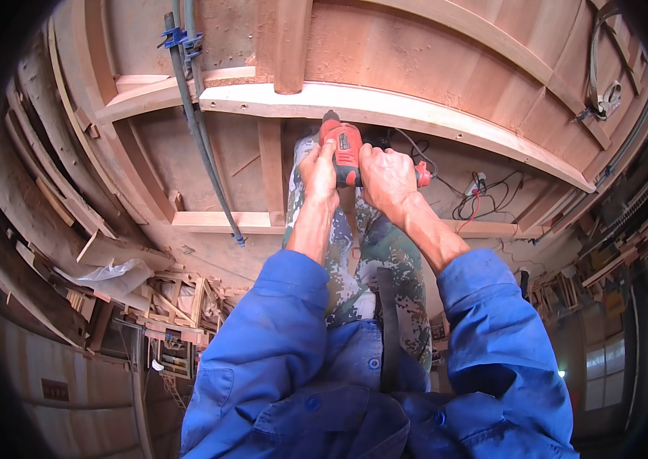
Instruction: The person uses a cordless drill to fasten screws into a curved wooden plank attached to a larger wooden framework. They repeatedly position the drill, drive screws, and reposition along the plank to secure it in place.
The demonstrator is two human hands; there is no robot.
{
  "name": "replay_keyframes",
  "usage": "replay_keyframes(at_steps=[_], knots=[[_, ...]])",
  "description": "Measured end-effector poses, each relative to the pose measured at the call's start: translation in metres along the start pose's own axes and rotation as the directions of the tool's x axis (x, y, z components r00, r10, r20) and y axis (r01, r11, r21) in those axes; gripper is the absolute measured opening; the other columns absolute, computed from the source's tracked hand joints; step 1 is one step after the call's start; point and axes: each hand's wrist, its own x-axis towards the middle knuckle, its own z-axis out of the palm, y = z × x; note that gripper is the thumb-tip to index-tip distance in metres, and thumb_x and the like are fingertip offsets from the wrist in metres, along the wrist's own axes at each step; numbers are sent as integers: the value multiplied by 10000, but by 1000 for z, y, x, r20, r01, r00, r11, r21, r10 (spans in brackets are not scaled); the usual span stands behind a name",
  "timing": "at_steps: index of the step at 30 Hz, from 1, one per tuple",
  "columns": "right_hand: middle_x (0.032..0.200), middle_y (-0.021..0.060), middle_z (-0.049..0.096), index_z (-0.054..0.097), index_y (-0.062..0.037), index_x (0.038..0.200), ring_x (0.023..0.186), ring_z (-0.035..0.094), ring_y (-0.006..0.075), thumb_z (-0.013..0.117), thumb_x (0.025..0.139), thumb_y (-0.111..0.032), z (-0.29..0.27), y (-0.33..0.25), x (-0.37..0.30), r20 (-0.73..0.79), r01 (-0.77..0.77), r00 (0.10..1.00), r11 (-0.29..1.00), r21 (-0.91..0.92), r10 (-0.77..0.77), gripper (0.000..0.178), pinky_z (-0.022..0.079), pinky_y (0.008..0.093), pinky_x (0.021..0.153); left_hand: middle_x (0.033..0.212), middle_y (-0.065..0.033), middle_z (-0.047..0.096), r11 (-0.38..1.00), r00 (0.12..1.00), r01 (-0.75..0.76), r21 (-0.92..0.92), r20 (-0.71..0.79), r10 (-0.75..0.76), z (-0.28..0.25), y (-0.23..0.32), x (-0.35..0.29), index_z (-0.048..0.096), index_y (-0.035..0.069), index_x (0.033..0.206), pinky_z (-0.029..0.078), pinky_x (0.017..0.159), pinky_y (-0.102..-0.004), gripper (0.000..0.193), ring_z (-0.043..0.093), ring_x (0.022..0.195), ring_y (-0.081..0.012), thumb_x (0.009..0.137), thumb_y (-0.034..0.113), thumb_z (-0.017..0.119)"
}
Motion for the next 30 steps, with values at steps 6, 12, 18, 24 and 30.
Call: replay_keyframes(at_steps=[6, 12, 18, 24, 30], knots=[[863, 176, 681, 545, -1, 946, 842, 680, 335, 772, 630, -107, -3, 1, 4, 14, 6, 1000, 1000, -31, -5, 403, 558, 432, 713, 909, -62, 699, 999, 999, -36, 23, 4, 36, -6, -11, 10, 663, 21, 1085, 534, 570, -323, 254, 663, 695, -152, 961, 232, 595], [863, 170, 682, 541, -14, 945, 848, 681, 329, 778, 625, -110, -1, -3, -2, 24, 6, 1000, 1000, -26, -5, 408, 559, 427, 720, 893, -64, 699, 997, 998, -67, 22, 15, 67, -7, -14, 13, 663, 20, 1078, 539, 565, -319, 251, 667, 687, -156, 959, 231, 596], [864, 165, 683, 542, -17, 945, 847, 683, 317, 766, 633, -109, -2, -2, 1, 8, 4, 1000, 998, -61, -3, 395, 557, 424, 707, 907, -56, 689, 999, 999, -41, 14, -8, 41, -4, -7, 7, 669, 11, 1044, 535, 614, -309, 231, 653, 720, -142, 954, 214, 604], [851, 171, 681, 560, -2, 926, 823, 684, 323, 752, 631, -95, 2, -5, 3, -16, 0, 1000, 998, -59, -1, 364, 559, 415, 697, 901, -31, 670, 1000, 1000, -8, -26, -21, 7, -2, -1, -1, 685, -1, 974, 509, 677, -283, 201, 617, 757, -108, 948, 186, 615], [866, 176, 687, 565, -1, 939, 836, 687, 319, 742, 637, -95, -4, -4, 5, 24, 9, 1000, 998, -61, -8, 363, 559, 419, 701, 900, -38, 673, 1000, 999, -5, 4, -38, 5, -2, 0, 0, 683, -5, 982, 514, 676, -290, 206, 624, 756, -118, 947, 185, 614]])
